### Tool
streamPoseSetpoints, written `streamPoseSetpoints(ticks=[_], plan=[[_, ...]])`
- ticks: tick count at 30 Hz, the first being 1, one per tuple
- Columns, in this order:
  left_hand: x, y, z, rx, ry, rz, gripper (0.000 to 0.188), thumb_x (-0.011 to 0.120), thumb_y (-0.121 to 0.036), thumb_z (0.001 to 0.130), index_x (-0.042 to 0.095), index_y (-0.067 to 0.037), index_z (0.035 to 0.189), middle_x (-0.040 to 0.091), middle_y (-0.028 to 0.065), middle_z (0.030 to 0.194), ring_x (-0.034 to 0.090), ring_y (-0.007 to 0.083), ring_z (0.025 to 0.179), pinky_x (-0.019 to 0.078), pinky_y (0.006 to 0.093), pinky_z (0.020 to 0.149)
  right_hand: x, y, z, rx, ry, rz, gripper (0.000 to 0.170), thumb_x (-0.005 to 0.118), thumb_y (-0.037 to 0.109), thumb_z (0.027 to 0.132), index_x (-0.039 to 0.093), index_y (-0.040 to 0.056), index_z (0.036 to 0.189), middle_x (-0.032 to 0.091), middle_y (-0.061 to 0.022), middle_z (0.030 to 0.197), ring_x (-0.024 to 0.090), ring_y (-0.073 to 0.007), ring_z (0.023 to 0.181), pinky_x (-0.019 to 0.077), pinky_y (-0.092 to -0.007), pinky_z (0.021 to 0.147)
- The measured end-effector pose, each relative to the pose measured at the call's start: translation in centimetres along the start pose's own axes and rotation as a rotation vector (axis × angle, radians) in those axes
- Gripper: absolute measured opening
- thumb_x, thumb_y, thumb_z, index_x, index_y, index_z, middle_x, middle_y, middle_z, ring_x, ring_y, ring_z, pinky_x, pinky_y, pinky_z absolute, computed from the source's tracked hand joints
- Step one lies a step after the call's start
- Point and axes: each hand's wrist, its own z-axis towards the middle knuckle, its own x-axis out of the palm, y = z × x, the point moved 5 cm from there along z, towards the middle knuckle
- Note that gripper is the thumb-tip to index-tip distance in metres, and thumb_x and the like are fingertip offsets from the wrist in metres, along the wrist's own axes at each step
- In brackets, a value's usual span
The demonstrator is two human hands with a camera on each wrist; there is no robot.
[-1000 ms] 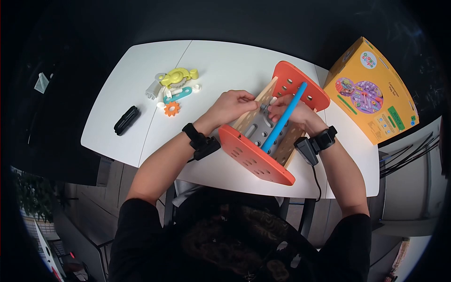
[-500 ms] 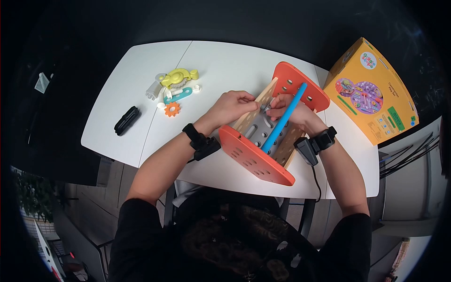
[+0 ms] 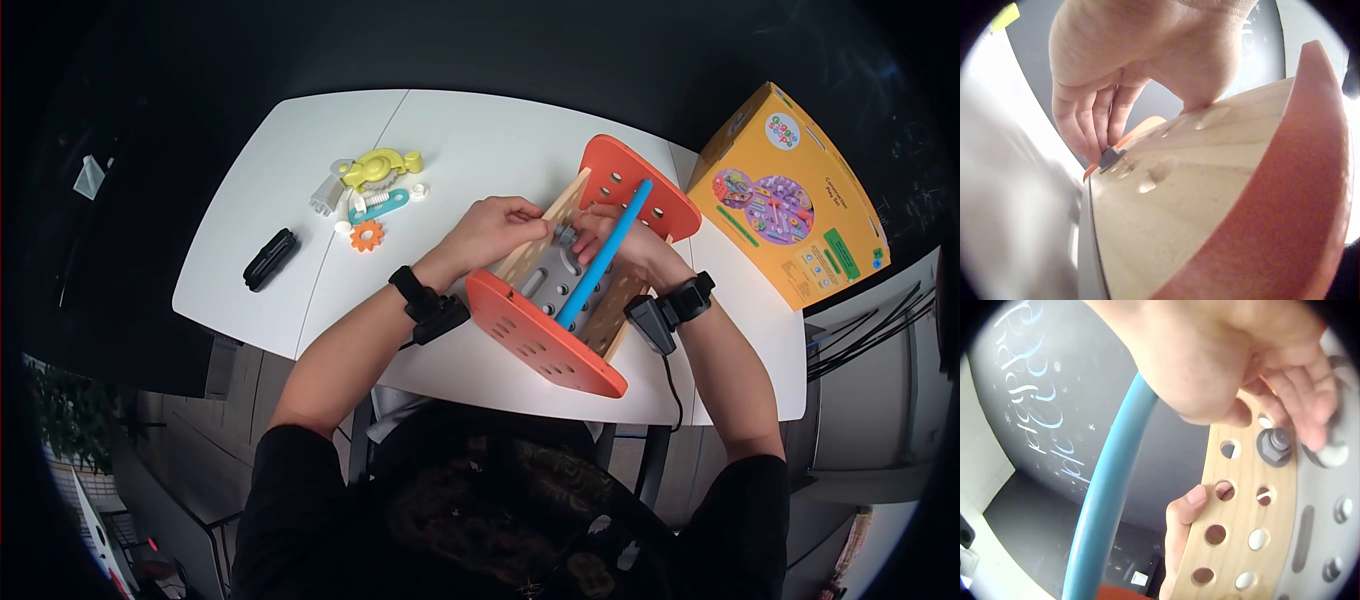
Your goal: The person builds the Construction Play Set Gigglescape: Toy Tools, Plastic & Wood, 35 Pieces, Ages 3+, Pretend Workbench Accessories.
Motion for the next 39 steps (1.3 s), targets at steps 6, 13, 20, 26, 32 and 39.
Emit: streamPoseSetpoints(ticks=[6, 13, 20, 26, 32, 39], plan=[[0.0, 0.2, 0.0, -0.005, -0.001, 0.001, 0.049, 0.072, -0.037, 0.087, 0.07, 0.004, 0.114, 0.075, 0.0142, 0.101, 0.072, 0.0201, 0.096, 0.0544, 0.0297, 0.088, 0.3, 0.1, -0.5, -0.097, 0.068, -0.116, 0.027, 0.07, 0.026, 0.095, 0.067, 0.0001, 0.102, 0.066, -0.0019, 0.074, 0.059, -0.0053, 0.061, 0.0458, -0.0205, 0.053], [0.0, 0.0, 0.0, -0.003, -0.004, 0.013, 0.05, 0.073, -0.038, 0.087, 0.07, 0.004, 0.114, 0.075, 0.0142, 0.101, 0.071, 0.0201, 0.096, 0.0544, 0.0298, 0.088, 0.1, 0.0, -0.3, 0.012, 0.131, -0.167, 0.035, 0.057, 0.028, 0.103, 0.068, -0.0045, 0.099, 0.072, -0.0101, 0.082, 0.07, -0.0155, 0.074, 0.0561, -0.0274, 0.068], [0.1, 0.2, 0.1, 0.013, -0.003, -0.016, 0.05, 0.073, -0.037, 0.087, 0.07, 0.004, 0.115, 0.075, 0.0138, 0.101, 0.071, 0.0197, 0.096, 0.0545, 0.0295, 0.088, 0.3, 0.4, -0.7, -0.029, 0.051, -0.11, 0.029, 0.062, 0.03, 0.099, 0.064, 0.0008, 0.099, 0.068, -0.0052, 0.08, 0.062, -0.0103, 0.066, 0.0484, -0.0236, 0.058], [0.1, 0.4, 0.1, -0.001, -0.009, -0.022, 0.049, 0.073, -0.037, 0.087, 0.07, 0.004, 0.114, 0.075, 0.0137, 0.101, 0.071, 0.0195, 0.095, 0.0544, 0.0293, 0.088, 0.4, 0.4, -0.4, -0.084, 0.103, -0.216, 0.026, 0.067, 0.029, 0.097, 0.065, 0.0032, 0.093, 0.066, -0.0017, 0.073, 0.055, -0.0053, 0.06, 0.0424, -0.02, 0.052], [0.1, 0.2, 0.0, 0.003, -0.003, -0.029, 0.048, 0.073, -0.036, 0.087, 0.07, 0.004, 0.114, 0.075, 0.0136, 0.101, 0.071, 0.0191, 0.095, 0.0544, 0.0293, 0.087, 0.2, -0.5, 0.1, 0.03, 0.173, -0.153, 0.038, 0.056, 0.033, 0.104, 0.067, -0.003, 0.105, 0.071, -0.0112, 0.087, 0.07, -0.0154, 0.076, 0.0581, -0.0275, 0.07], [0.1, 0.0, -0.1, 0.001, -0.004, -0.026, 0.048, 0.073, -0.036, 0.087, 0.07, 0.004, 0.114, 0.075, 0.0137, 0.101, 0.071, 0.0192, 0.096, 0.0542, 0.0293, 0.088, 0.3, 0.5, -0.5, 0.027, 0.097, -0.075, 0.038, 0.057, 0.037, 0.103, 0.06, -0.0002, 0.113, 0.07, -0.012, 0.089, 0.072, -0.0178, 0.076, 0.0585, -0.0268, 0.069]])
